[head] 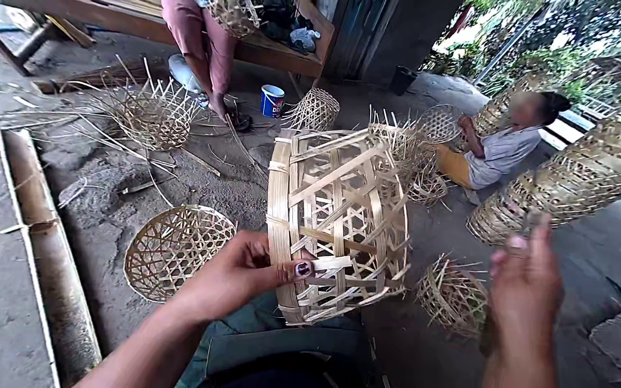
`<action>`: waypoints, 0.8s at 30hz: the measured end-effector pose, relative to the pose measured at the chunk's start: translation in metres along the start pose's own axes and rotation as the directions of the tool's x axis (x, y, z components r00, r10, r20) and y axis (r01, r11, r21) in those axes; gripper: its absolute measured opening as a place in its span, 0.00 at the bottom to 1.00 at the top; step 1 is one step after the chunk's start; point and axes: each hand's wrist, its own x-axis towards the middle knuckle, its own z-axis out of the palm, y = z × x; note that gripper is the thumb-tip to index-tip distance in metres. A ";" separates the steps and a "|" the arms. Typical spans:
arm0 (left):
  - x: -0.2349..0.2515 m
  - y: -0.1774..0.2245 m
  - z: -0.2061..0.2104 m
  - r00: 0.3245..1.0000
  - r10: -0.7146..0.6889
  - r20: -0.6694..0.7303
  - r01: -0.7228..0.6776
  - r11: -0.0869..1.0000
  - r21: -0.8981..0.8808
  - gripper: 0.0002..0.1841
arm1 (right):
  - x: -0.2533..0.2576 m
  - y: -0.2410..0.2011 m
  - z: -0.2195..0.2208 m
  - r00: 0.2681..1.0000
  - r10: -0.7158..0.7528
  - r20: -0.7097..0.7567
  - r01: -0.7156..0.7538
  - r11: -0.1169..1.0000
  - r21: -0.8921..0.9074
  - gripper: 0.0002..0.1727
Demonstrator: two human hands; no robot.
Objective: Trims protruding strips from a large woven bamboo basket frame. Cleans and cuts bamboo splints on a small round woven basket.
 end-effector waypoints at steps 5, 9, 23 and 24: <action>0.013 -0.010 -0.009 0.921 -0.186 -0.343 0.246 0.959 0.139 0.03 | -0.019 -0.001 0.023 0.950 0.217 0.226 -0.303 0.817 0.491 0.32; 0.012 -0.012 0.012 0.872 -0.034 -0.488 0.278 0.855 0.438 0.09 | -0.054 -0.045 0.051 0.938 -0.081 0.337 -0.195 0.682 0.705 0.57; -0.014 0.026 -0.014 0.889 -0.339 -0.308 0.194 0.887 -0.419 0.13 | -0.075 -0.085 0.090 0.962 -0.230 0.144 0.033 0.623 0.781 0.70; -0.013 0.026 -0.012 0.879 -0.365 -0.307 0.206 0.871 -0.446 0.11 | -0.072 -0.083 0.092 0.961 -0.234 0.147 0.034 0.628 0.777 0.70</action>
